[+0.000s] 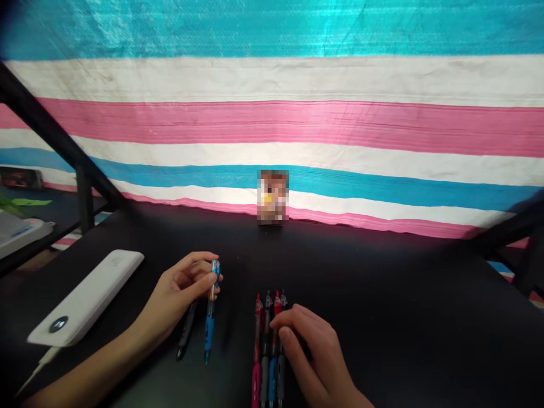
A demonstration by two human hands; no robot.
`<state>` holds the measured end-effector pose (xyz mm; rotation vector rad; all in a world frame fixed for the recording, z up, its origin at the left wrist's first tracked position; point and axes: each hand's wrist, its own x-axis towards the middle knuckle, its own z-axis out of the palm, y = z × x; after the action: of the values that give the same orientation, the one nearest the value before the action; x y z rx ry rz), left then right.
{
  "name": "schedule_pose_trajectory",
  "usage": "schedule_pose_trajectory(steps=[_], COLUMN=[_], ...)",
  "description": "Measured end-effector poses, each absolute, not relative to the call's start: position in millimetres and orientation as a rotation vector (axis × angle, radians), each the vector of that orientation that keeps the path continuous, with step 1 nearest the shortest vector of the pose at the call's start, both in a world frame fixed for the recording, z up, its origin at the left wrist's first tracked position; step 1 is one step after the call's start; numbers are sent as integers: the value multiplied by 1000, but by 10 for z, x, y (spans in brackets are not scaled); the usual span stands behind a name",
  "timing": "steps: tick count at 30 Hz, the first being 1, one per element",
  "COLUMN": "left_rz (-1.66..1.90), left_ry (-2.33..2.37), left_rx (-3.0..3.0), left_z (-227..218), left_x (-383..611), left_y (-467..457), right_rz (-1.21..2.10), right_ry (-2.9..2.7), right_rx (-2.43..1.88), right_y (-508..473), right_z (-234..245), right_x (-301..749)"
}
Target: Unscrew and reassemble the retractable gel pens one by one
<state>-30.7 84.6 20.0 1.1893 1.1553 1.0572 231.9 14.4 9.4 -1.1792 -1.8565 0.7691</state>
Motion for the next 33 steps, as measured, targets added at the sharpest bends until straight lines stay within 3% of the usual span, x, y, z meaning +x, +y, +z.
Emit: schedule_pose_trajectory(steps=[13,24,27,33], left_rz=[756,662,696,546], left_ry=[1516,1536,1397,634], left_rx=[1819,2195,2331,2905], left_z=[145,61,82,19], left_x=[-629,-617,-437,-123], left_y=[1177,1117,956,619], right_rz=[706,691,665,761], right_ry=[-1845,-1823,-1736,-1573], right_rx=[-1204,-1175,-1202,-1273], right_y=[128,153,162,179], right_z=[75,110,90,72], right_x=[2330,2323,2322,2330])
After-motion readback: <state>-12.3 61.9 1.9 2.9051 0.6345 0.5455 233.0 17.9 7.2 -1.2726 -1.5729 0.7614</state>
